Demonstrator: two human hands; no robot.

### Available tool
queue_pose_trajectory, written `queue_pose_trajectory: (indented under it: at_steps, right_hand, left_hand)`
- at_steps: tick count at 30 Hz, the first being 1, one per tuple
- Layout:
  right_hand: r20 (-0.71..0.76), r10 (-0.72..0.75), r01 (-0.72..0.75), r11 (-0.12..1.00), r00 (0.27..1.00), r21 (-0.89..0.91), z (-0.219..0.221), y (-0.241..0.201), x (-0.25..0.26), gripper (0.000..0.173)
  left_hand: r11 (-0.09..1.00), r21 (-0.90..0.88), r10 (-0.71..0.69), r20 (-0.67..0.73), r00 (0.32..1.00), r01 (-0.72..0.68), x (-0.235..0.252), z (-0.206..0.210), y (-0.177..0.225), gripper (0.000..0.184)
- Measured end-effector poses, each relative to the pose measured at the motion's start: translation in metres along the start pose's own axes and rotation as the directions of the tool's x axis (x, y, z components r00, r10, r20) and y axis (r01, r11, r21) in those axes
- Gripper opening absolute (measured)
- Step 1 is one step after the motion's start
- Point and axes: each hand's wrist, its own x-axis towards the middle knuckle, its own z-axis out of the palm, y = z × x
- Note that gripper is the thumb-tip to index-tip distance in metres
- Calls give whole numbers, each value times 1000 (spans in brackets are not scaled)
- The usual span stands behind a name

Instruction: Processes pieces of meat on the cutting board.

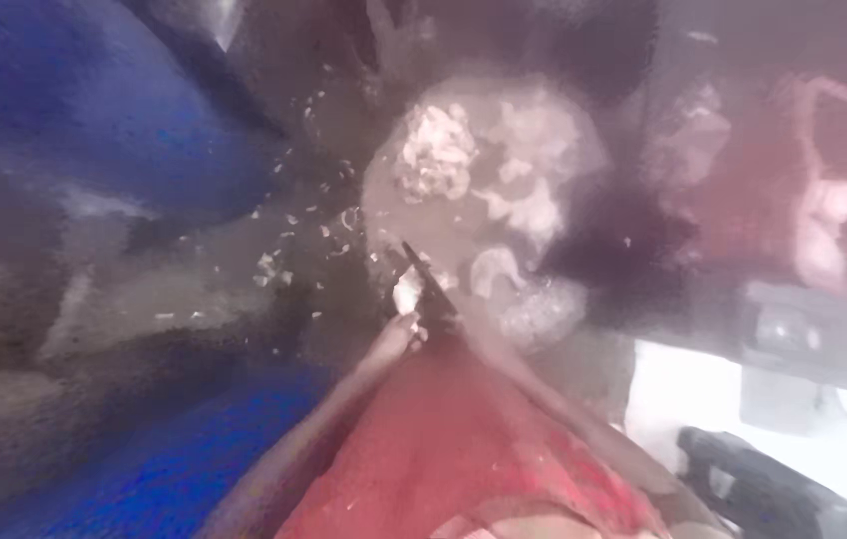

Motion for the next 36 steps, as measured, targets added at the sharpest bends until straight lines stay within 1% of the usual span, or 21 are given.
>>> queue_pose_trajectory:
  at_steps: [2,4,7,9,11,13,15,17,18,19,20,22,25,26,28,30,31,32,34,35,36]
  right_hand:
    - [5,16,-16,1000,1000,-19,-13,-11,-15,56]
    - [-79,6,-6,1000,997,0,-25,-19,-28,54]
    - [-201,30,-24,999,979,30,-17,0,-34,51]
    - [-157,127,-117,990,979,73,-14,22,-24,52]
    - [-99,176,-166,981,980,96,-25,21,-22,56]
    - [-103,125,-114,988,987,104,-35,-7,-33,54]
    - [-181,0,26,989,983,145,-37,-40,-44,53]
    - [-246,-84,123,981,966,150,-31,-62,-44,61]
    - [-251,-98,135,982,963,136,-22,-62,-37,61]
    - [-220,-78,104,988,972,111,-12,-55,-27,57]
    - [-141,-22,32,997,990,70,-4,-42,-14,55]
    - [-50,58,-59,998,997,-10,3,-16,8,56]
    - [-76,87,-90,995,993,-33,-1,-24,0,59]
    - [-90,56,-57,998,994,-2,-9,-35,-6,57]
    - [-127,-67,79,993,990,86,-20,-51,-23,52]
    - [-159,-215,235,964,964,120,-22,-53,-29,58]
    - [-130,-263,278,955,956,106,-20,-48,-28,61]
    - [-45,-263,266,959,964,94,-19,-38,-25,60]
    - [177,-138,116,985,974,130,-13,-9,-12,55]
    - [231,-71,25,980,970,195,-9,6,-7,55]
    - [227,-8,-54,962,974,267,-5,19,-6,56]
  left_hand:
    - [996,88,10,-12,1000,-9,-11,-18,-11,34]
    - [964,265,12,2,1000,-12,-16,-37,-17,36]
    - [889,457,-28,18,999,17,-31,-54,-23,38]
    - [867,498,-53,47,997,22,-34,-57,-22,38]
    - [854,520,-47,96,994,-10,-32,-55,-19,37]
    - [834,551,-38,132,990,-42,-32,-52,-18,36]
    - [821,568,-44,158,987,-55,-30,-49,-19,36]
    - [822,566,-42,179,983,-68,-29,-47,-20,37]
    - [822,566,-48,180,983,-63,-29,-46,-20,36]
    - [821,568,-59,175,983,-52,-31,-44,-19,36]
    - [821,570,-70,163,984,-36,-32,-43,-19,36]
    - [825,565,-63,128,990,-21,-33,-46,-21,35]
    - [843,538,-64,78,995,12,-40,-59,-30,38]
    - [859,512,-57,65,996,16,-41,-62,-29,38]
    - [902,432,-41,48,998,16,-46,-66,-34,38]
    - [921,389,-16,30,999,3,-49,-70,-36,37]
    - [919,395,-11,16,1000,4,-50,-72,-35,38]
    - [914,407,-15,4,1000,13,-52,-73,-32,39]
    - [914,405,-21,-6,1000,21,-58,-73,-22,39]
    - [914,406,-15,4,1000,12,-62,-72,-15,36]
    - [922,387,2,24,1000,-11,-62,-74,-10,36]
